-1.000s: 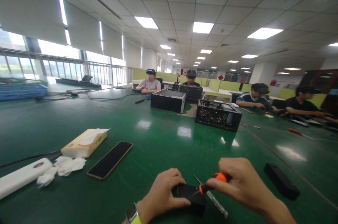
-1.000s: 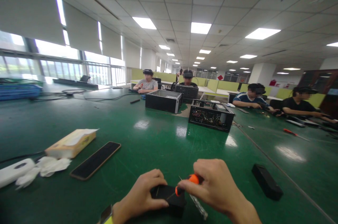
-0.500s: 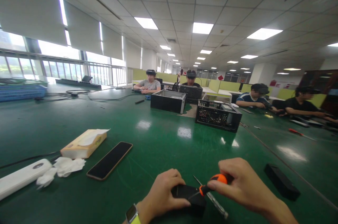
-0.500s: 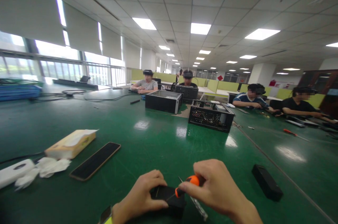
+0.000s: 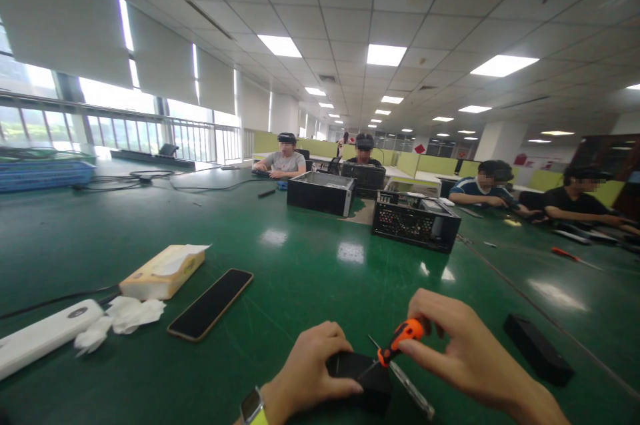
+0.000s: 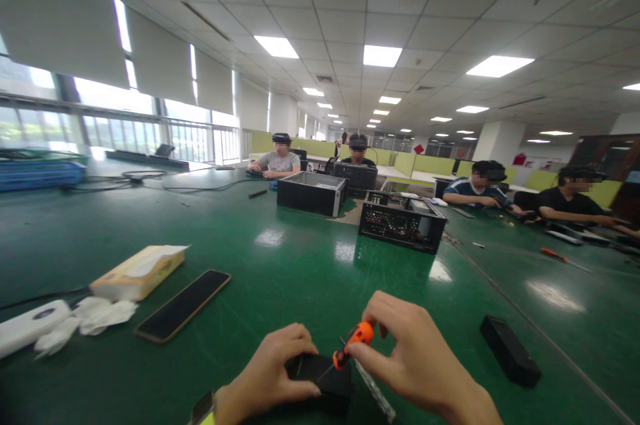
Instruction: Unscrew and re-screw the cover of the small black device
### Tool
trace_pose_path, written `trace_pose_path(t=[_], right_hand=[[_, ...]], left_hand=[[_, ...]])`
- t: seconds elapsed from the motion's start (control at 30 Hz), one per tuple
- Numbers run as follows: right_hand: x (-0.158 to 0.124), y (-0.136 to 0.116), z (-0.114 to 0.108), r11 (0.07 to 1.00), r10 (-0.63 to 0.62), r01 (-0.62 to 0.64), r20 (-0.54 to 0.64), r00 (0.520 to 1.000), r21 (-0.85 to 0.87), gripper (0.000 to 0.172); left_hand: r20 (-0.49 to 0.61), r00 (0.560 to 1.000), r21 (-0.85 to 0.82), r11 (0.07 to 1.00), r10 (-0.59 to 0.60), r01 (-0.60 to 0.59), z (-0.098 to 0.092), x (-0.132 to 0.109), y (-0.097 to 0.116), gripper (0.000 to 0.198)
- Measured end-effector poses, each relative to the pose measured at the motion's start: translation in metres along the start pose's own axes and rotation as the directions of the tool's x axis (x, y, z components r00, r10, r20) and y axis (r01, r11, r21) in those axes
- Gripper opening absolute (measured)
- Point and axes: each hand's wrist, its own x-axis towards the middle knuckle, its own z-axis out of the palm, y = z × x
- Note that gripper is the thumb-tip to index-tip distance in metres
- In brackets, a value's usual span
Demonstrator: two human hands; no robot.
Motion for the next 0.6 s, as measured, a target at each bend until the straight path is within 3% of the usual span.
trace_pose_path(t=[0.07,0.17,0.3,0.37,0.5,0.53,0.6], right_hand=[[0.0,-0.004,-0.004,0.996,-0.046,0.045,0.014,0.999,0.073,0.005],[0.0,-0.002,-0.003,0.999,-0.03,0.029,0.025,0.999,0.036,0.008],[-0.001,0.004,0.003,0.988,0.056,-0.052,0.023,0.998,-0.142,0.046],[-0.002,0.002,0.0,0.991,0.046,-0.041,0.037,0.998,-0.125,0.04],[-0.004,-0.006,-0.007,1.0,-0.013,0.011,0.09,0.996,0.019,0.006],[-0.005,-0.007,-0.006,1.0,-0.012,0.01,0.09,0.996,0.017,0.007],[-0.005,-0.004,-0.004,0.999,0.014,-0.01,0.082,0.997,-0.049,0.025]], left_hand=[[0.001,1.0,0.006,1.0,-0.002,0.002,0.0,0.0,0.0,0.044],[-0.004,1.0,0.008,1.0,0.0,0.0,0.0,0.0,0.0,0.045],[-0.004,1.0,0.008,1.0,-0.007,0.007,0.0,0.0,0.0,0.045],[-0.001,1.0,0.008,1.0,-0.014,0.014,0.0,0.0,0.0,0.045],[0.005,1.0,0.007,1.0,-0.012,0.012,0.0,-0.001,0.001,0.045],[0.004,1.0,0.008,1.0,-0.012,0.012,0.0,-0.001,0.001,0.045],[0.001,1.0,0.009,1.0,-0.01,0.01,0.0,-0.001,0.001,0.045]])
